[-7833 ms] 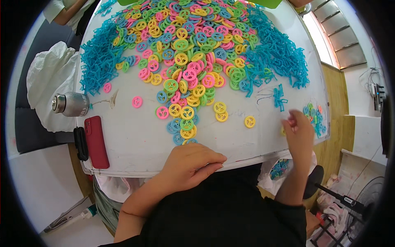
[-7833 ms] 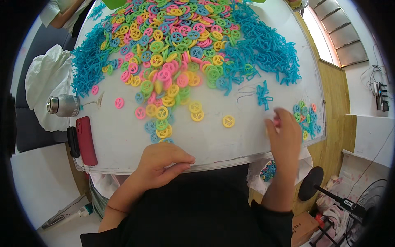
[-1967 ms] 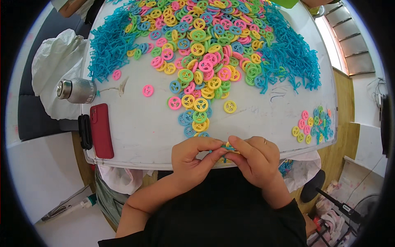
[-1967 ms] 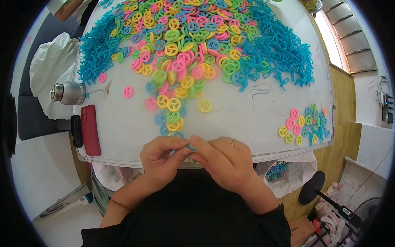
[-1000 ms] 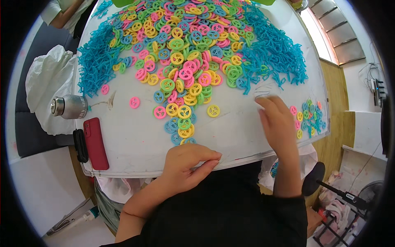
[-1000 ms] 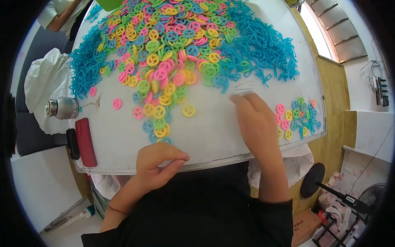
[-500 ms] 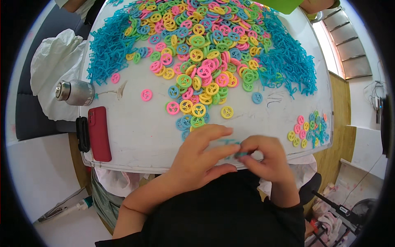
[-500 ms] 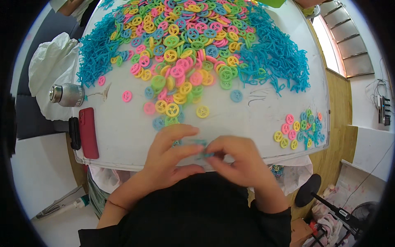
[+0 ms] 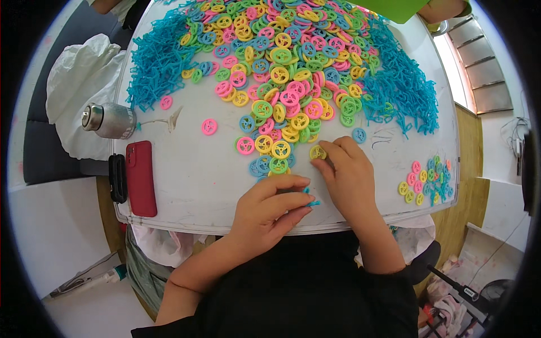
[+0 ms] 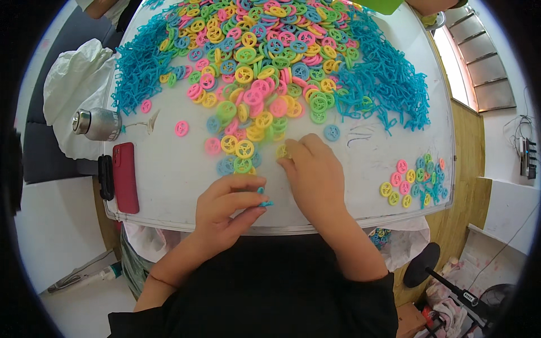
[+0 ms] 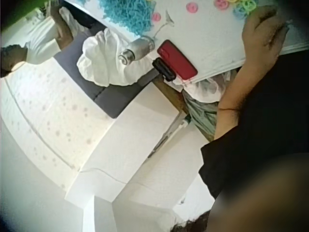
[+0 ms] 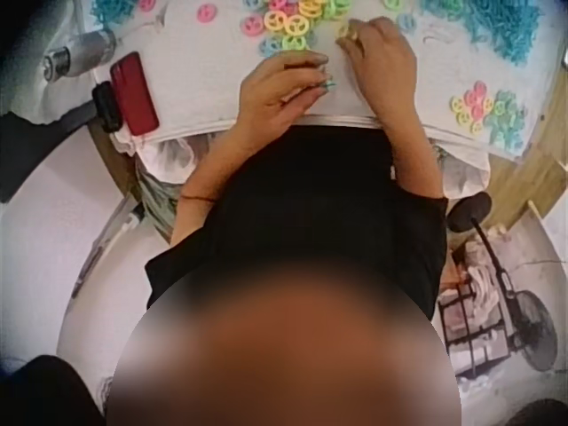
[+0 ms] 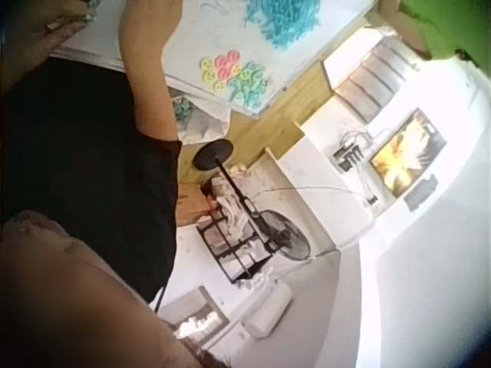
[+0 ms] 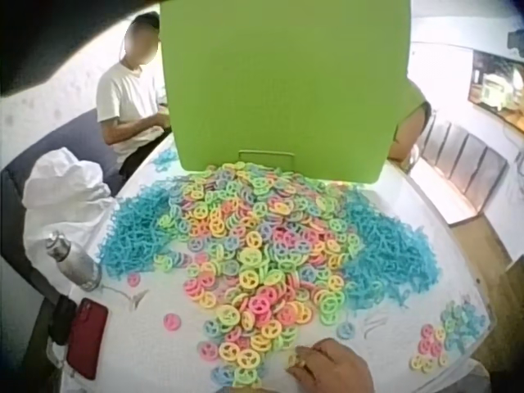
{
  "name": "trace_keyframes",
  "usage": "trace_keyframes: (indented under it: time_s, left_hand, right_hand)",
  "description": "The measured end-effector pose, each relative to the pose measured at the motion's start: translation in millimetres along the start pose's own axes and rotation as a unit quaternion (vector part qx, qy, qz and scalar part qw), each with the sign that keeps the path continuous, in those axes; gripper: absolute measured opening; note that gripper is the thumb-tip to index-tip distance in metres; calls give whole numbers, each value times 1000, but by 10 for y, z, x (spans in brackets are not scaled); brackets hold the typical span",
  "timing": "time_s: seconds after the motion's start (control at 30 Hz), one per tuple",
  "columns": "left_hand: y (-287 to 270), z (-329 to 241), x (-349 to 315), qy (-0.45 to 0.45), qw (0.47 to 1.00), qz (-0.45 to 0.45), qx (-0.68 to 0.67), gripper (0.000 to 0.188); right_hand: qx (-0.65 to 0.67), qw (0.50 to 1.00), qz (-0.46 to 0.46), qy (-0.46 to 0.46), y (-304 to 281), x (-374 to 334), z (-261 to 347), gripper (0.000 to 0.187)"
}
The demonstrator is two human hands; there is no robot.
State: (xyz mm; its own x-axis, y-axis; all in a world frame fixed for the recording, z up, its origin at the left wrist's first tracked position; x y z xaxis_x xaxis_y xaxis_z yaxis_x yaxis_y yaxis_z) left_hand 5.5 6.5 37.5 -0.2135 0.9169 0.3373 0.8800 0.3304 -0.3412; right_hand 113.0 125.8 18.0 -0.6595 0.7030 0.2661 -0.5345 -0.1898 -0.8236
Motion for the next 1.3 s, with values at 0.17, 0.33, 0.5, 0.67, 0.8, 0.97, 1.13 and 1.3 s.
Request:
trace_keyframes:
  time_s: [0.17,0.33,0.5,0.67,0.8,0.97,1.13,1.3]
  left_hand:
    - [-36,112,-36,-48,999,2,-18,24]
    - [13,130,-37,-53,998,-1,-21,26]
    - [41,96,-50,-37,999,-29,-10,26]
    - [20,-104,-63,75,988,-55,124,28]
    - [75,-174,-78,128,973,-31,189,27]
    - [47,-90,-73,91,983,-48,150,33]
    - [-7,47,-82,-26,996,-22,79,41]
    - [27,173,-139,-128,991,-30,-26,36]
  right_hand:
    - [300,943,59,132,-21,-214,-225,20]
    - [584,764,152,228,-42,-394,-13,26]
    - [646,717,107,239,59,-426,41,18]
    - [665,664,100,326,191,-553,6,13]
    - [617,715,93,315,230,-601,-30,11]
    - [520,821,21,235,85,-579,1,21]
    - [441,888,66,115,-146,-433,161,34]
    - [356,922,137,69,-219,-409,152,44]
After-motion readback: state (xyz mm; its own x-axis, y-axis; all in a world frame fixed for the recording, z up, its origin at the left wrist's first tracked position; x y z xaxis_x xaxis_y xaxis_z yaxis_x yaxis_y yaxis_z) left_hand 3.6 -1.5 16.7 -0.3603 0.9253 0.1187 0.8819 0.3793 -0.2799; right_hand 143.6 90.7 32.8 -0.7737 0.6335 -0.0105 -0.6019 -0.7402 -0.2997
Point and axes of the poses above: each hand's wrist, its own x-axis towards the middle knuckle, its own y-axis out of the palm, z = x × y, the point moved 8 cm from there along x, towards the middle knuckle, and after that the axes turned 1 degree about y, right-handed, at the moved point
